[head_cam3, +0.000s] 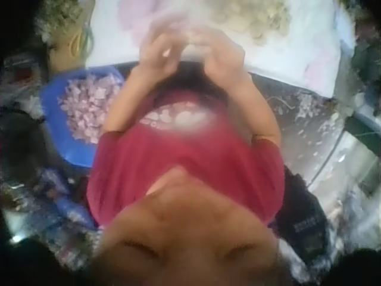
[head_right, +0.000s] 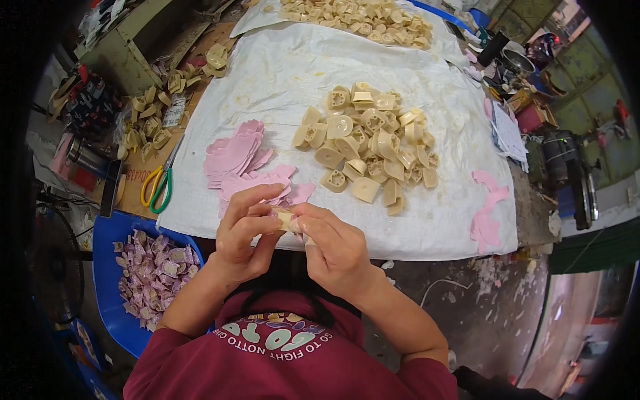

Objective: The person wraps small pink foam pieces around beige plastic components by hand. They pick up a plastic piece, wrap the foam around it, and place the finished unit on a white sheet on the table. The process is repeated continuously throughout the clip.

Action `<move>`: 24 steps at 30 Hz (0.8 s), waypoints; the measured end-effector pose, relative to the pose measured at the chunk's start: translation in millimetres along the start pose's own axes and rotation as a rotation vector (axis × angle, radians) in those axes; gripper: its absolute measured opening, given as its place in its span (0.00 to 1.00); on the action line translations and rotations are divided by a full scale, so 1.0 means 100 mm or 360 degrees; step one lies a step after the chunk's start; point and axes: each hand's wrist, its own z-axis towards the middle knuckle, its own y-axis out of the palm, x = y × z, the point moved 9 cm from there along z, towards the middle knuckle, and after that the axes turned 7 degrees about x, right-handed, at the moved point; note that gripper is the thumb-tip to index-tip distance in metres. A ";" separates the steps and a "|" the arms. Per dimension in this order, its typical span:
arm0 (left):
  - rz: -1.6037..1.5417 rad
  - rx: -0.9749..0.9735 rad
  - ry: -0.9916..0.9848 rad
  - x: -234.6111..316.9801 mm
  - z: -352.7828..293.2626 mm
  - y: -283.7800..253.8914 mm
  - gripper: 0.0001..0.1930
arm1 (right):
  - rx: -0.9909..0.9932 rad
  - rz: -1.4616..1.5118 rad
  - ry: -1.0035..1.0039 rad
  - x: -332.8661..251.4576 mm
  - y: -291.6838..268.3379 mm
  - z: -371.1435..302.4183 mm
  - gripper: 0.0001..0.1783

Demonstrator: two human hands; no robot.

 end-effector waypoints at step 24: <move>-0.0869 0.0222 -0.1194 -0.48 -0.27 0.12 0.06 | 0.0059 0.0494 0.0480 0.46 0.08 -0.02 0.07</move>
